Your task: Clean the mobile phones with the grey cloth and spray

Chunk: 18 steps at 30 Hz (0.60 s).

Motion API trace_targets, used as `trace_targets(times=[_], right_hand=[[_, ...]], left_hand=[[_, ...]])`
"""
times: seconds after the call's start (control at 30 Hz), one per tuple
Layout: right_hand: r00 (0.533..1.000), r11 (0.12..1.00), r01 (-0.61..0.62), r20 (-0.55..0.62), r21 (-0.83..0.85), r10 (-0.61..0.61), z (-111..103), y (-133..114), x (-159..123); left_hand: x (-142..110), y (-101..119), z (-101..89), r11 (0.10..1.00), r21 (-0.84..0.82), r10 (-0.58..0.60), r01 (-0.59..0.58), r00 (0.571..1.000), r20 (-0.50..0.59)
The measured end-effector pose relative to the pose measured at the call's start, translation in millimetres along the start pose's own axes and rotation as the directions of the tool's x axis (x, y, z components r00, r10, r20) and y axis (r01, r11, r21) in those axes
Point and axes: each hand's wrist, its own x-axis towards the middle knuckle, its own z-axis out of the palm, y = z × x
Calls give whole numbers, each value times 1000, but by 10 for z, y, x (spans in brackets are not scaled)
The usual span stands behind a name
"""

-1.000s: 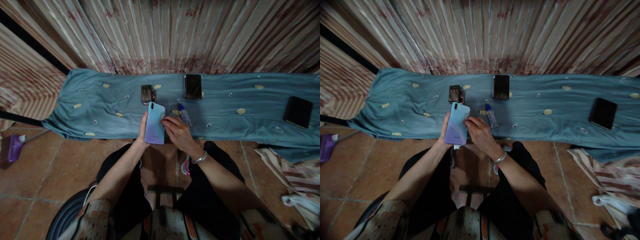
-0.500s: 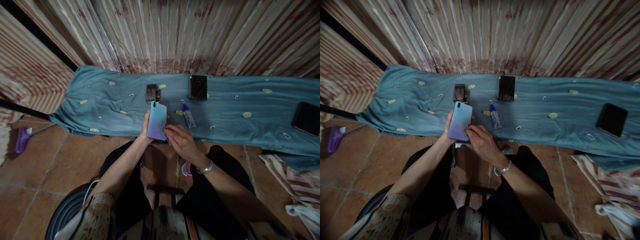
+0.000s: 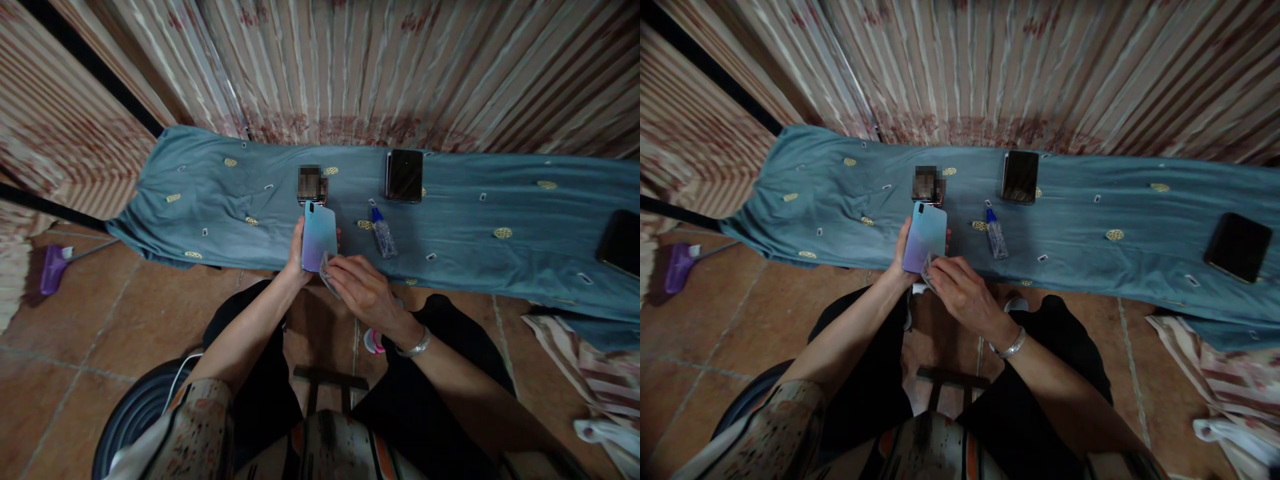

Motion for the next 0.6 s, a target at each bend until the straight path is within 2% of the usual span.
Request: trace_targets(times=[0.33,0.53,0.6], right_hand=[[1000,1000,-1,18,19,1,66,-59,63],[999,1000,-4,-37,24,5,93,-37,118],[998,999,-38,-45,22,39,110,-5,132]], left_hand=[[-61,-115,51,998,64,-11,16,998,-65],[-57,-202,39,996,69,-54,56,998,-31],[-78,-221,58,997,78,-24,26,999,-28]])
